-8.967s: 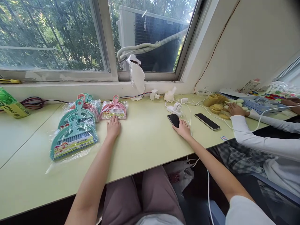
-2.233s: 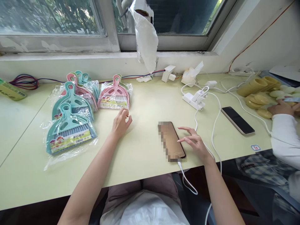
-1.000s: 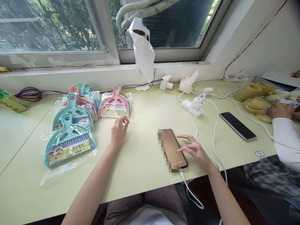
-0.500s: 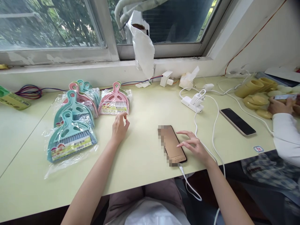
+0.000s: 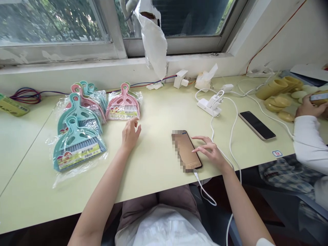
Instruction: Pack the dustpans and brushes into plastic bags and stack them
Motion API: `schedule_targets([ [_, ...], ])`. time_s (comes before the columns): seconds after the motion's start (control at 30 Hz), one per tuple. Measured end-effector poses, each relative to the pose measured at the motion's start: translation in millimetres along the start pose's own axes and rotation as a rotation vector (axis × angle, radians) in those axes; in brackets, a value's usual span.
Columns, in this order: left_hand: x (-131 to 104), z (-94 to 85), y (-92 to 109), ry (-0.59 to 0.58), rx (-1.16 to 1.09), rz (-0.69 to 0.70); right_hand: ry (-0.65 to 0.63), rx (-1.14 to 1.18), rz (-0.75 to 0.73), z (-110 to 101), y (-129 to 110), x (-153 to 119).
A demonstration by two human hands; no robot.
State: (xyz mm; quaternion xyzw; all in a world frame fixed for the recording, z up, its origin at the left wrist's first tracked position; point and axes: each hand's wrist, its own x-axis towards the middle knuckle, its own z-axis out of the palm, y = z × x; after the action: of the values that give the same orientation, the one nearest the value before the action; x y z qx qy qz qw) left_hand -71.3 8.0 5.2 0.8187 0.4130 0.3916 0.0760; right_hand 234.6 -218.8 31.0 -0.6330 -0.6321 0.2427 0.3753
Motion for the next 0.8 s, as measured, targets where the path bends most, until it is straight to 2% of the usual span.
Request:
schedule_targets([
  [0.23,2.7,-2.7,4.3,-0.076,-0.102,-0.026,0.016,0.01,0.011,-0.4,-0.1,-0.5],
  [0.8,1.6,-1.4,4.7,-0.069,0.031,0.007,0.018,0.03,0.009,-0.4,-1.3,-1.0],
])
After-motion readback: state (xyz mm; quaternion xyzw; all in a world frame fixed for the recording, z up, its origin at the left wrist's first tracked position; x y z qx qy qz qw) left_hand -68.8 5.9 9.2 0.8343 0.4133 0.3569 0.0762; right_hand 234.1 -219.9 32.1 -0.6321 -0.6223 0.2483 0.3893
